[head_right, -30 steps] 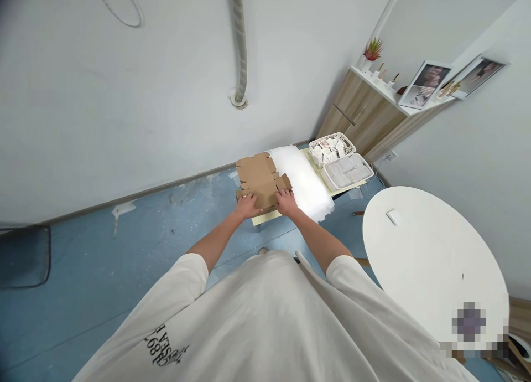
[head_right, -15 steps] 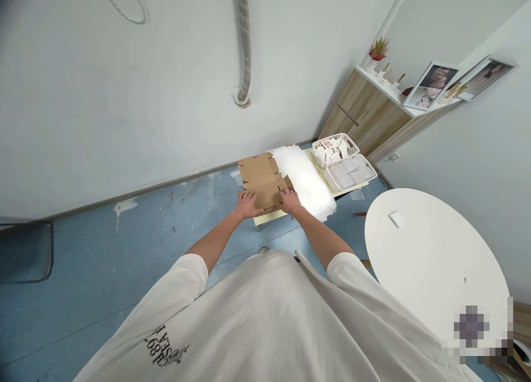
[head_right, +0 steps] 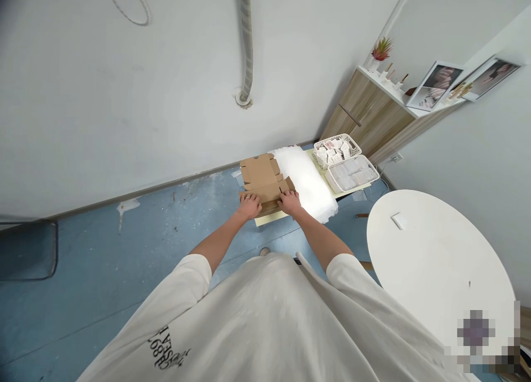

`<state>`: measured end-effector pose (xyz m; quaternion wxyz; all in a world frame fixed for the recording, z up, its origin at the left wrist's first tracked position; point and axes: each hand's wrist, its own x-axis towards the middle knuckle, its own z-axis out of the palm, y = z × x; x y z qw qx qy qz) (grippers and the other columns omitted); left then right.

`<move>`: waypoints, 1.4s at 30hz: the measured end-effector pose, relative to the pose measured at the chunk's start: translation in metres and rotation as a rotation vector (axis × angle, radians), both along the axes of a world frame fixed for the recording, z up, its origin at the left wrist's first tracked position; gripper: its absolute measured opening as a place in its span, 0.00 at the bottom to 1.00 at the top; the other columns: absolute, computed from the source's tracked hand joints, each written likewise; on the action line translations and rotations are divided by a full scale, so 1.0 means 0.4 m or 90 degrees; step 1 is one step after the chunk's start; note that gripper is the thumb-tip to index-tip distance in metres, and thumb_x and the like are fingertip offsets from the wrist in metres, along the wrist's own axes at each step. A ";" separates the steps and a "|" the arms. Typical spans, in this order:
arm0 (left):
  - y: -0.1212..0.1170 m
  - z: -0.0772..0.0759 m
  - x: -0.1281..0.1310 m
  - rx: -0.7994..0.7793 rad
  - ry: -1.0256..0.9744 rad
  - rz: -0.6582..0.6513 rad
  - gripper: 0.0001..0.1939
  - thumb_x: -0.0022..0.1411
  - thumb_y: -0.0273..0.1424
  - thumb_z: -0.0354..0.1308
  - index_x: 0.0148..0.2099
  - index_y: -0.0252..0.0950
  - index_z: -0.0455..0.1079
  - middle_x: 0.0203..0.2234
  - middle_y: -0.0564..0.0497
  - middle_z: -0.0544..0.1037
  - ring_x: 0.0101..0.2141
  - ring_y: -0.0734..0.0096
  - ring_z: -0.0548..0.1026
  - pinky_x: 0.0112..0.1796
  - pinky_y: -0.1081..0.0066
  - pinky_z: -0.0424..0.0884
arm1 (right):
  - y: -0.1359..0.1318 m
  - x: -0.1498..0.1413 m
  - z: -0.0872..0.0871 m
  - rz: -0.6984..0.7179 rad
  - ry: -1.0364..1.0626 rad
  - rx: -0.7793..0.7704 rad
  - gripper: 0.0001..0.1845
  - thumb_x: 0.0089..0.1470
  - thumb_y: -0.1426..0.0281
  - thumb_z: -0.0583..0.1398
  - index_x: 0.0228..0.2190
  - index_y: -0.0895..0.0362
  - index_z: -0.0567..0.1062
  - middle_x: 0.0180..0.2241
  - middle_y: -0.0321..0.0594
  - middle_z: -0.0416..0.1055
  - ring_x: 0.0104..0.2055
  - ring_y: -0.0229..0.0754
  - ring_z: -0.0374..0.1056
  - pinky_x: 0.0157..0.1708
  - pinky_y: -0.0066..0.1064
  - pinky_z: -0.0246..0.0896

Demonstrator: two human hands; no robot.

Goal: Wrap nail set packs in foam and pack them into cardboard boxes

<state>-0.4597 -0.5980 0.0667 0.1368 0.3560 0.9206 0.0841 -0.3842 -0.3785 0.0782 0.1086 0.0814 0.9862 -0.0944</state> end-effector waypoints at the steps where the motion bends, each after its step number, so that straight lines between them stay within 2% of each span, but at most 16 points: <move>1: 0.001 -0.002 0.007 0.006 0.008 0.004 0.24 0.70 0.37 0.45 0.63 0.37 0.67 0.64 0.39 0.67 0.64 0.46 0.60 0.65 0.44 0.45 | -0.002 -0.001 0.000 0.010 0.004 0.007 0.18 0.63 0.64 0.55 0.50 0.51 0.79 0.54 0.50 0.72 0.57 0.58 0.63 0.59 0.51 0.49; 5: 0.003 -0.005 0.029 0.019 0.025 0.003 0.27 0.70 0.44 0.48 0.67 0.41 0.63 0.64 0.38 0.66 0.65 0.41 0.58 0.65 0.38 0.43 | -0.002 0.000 0.012 0.067 0.035 0.005 0.17 0.62 0.71 0.54 0.40 0.52 0.84 0.45 0.51 0.77 0.52 0.56 0.66 0.60 0.52 0.46; 7: 0.003 0.000 0.028 0.010 0.030 -0.003 0.28 0.70 0.44 0.49 0.68 0.42 0.61 0.64 0.39 0.65 0.64 0.41 0.59 0.64 0.38 0.45 | 0.003 0.003 0.026 0.097 0.073 -0.005 0.18 0.62 0.71 0.54 0.40 0.53 0.84 0.44 0.50 0.77 0.52 0.56 0.66 0.60 0.52 0.46; 11: 0.008 0.030 0.011 -0.001 0.034 -0.032 0.25 0.71 0.36 0.47 0.68 0.40 0.62 0.62 0.37 0.68 0.59 0.45 0.67 0.62 0.42 0.53 | 0.020 0.009 0.058 0.138 0.141 -0.026 0.20 0.64 0.70 0.52 0.44 0.54 0.83 0.48 0.50 0.76 0.54 0.56 0.64 0.62 0.51 0.45; 16: 0.020 0.097 0.007 0.051 0.055 -0.105 0.27 0.69 0.28 0.46 0.69 0.39 0.61 0.61 0.37 0.69 0.58 0.50 0.70 0.60 0.50 0.59 | 0.032 0.004 0.095 0.135 0.177 -0.040 0.21 0.62 0.72 0.54 0.53 0.53 0.78 0.54 0.49 0.73 0.58 0.56 0.61 0.65 0.51 0.41; 21: 0.044 0.175 0.024 0.106 0.126 -0.151 0.32 0.67 0.24 0.44 0.72 0.39 0.55 0.67 0.39 0.63 0.65 0.51 0.62 0.65 0.50 0.51 | 0.043 -0.005 0.138 0.119 0.185 -0.008 0.31 0.60 0.74 0.54 0.64 0.53 0.68 0.62 0.48 0.66 0.62 0.57 0.57 0.65 0.49 0.41; 26: 0.095 0.252 0.035 0.157 0.163 -0.175 0.34 0.67 0.25 0.44 0.75 0.37 0.49 0.69 0.39 0.59 0.68 0.50 0.56 0.68 0.47 0.43 | 0.083 0.020 0.207 0.063 0.238 0.014 0.33 0.62 0.74 0.50 0.68 0.53 0.62 0.67 0.47 0.60 0.66 0.58 0.53 0.64 0.49 0.43; 30: 0.177 0.307 0.064 0.211 0.161 -0.219 0.36 0.69 0.28 0.45 0.76 0.37 0.44 0.71 0.41 0.55 0.70 0.48 0.52 0.68 0.45 0.40 | 0.143 0.089 0.264 -0.017 0.261 0.032 0.35 0.63 0.75 0.49 0.70 0.51 0.56 0.69 0.44 0.56 0.68 0.58 0.49 0.65 0.51 0.41; 34: 0.297 0.346 0.128 0.217 0.165 -0.270 0.33 0.73 0.36 0.43 0.76 0.38 0.44 0.72 0.42 0.53 0.70 0.49 0.49 0.69 0.46 0.38 | 0.223 0.206 0.298 -0.109 0.271 0.067 0.37 0.63 0.74 0.49 0.71 0.50 0.51 0.71 0.43 0.52 0.71 0.58 0.43 0.67 0.54 0.36; 37: 0.403 0.356 0.197 0.223 0.156 -0.317 0.33 0.74 0.41 0.43 0.76 0.39 0.45 0.72 0.42 0.52 0.71 0.49 0.48 0.69 0.46 0.39 | 0.292 0.322 0.307 -0.160 0.303 0.100 0.37 0.64 0.74 0.46 0.72 0.52 0.49 0.72 0.44 0.50 0.72 0.55 0.41 0.68 0.52 0.34; 42: 0.598 0.343 0.357 0.246 0.165 -0.421 0.31 0.75 0.40 0.41 0.75 0.36 0.47 0.72 0.41 0.51 0.71 0.49 0.48 0.68 0.46 0.40 | 0.416 0.566 0.299 -0.261 0.301 0.156 0.37 0.63 0.75 0.46 0.72 0.56 0.48 0.72 0.45 0.48 0.73 0.54 0.41 0.69 0.52 0.34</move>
